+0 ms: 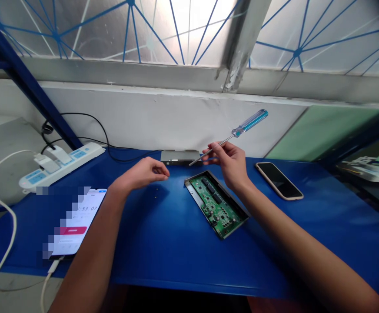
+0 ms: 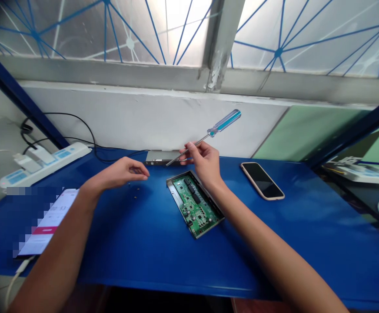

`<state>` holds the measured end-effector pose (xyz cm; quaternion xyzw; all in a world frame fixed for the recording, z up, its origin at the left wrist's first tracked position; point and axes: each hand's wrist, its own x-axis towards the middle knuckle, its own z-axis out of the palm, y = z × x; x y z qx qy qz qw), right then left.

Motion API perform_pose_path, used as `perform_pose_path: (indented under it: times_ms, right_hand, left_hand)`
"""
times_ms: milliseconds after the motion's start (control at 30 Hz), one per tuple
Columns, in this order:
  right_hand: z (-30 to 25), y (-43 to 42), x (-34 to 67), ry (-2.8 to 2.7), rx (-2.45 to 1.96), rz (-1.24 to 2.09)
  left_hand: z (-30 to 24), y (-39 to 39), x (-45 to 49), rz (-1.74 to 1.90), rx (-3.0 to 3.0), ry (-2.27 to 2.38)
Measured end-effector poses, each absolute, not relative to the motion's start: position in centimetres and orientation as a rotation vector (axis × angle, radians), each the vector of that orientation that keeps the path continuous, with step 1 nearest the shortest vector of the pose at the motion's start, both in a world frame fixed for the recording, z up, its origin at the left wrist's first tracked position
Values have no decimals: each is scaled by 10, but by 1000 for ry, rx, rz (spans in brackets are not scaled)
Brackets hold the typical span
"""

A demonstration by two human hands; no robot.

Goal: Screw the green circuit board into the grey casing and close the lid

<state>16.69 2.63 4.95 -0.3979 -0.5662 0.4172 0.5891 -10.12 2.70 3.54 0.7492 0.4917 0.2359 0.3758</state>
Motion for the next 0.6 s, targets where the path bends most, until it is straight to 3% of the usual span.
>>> perform_pose_path:
  times_ms: [367, 600]
  right_hand:
    - [41, 34, 182, -1292, -964, 975]
    - [37, 23, 212, -1301, -1046, 821]
  left_hand:
    - [30, 28, -129, 347, 1878, 1447]
    - [23, 28, -100, 604, 2093, 1435]
